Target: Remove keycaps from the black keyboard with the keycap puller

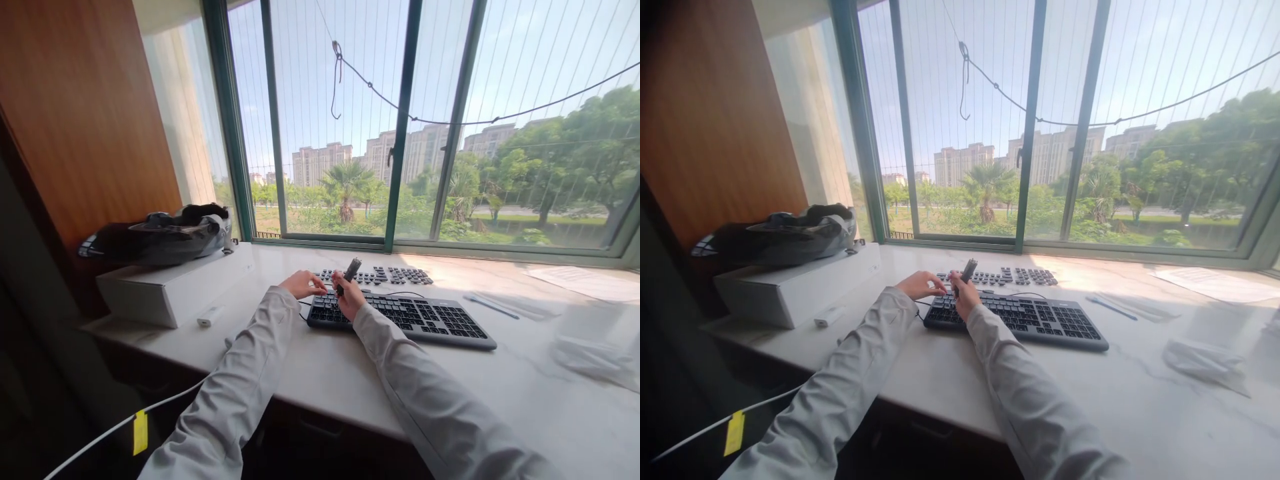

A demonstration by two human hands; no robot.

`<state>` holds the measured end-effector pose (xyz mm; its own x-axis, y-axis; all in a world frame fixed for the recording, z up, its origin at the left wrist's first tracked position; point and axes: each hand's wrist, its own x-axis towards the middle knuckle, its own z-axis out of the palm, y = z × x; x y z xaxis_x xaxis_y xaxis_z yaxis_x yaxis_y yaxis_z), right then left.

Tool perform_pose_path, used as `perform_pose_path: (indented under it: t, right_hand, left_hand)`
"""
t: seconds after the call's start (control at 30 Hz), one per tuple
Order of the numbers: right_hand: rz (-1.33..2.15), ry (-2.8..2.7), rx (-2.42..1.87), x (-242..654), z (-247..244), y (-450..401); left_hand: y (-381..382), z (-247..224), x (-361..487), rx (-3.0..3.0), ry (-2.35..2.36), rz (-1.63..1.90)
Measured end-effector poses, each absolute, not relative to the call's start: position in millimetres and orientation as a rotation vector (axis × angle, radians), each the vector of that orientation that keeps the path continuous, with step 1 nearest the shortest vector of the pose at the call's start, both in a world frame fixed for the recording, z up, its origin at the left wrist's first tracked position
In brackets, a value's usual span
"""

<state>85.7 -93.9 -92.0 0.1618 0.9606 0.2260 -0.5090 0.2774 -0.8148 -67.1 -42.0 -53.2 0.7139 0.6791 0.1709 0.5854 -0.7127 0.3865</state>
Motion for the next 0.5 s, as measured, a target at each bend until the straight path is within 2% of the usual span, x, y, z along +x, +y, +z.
perform_pose_path:
  t: [0.17, 0.5]
  right_hand:
    - [1.177, -0.852, -0.693, 77, -95, -97]
    - [1.124, -0.853, -0.751, 77, -103, -84]
  left_hand:
    - [-46, -57, -61, 2.613, 0.882, 0.286]
    - [-35, -62, -64, 2.743, 0.939, 0.283]
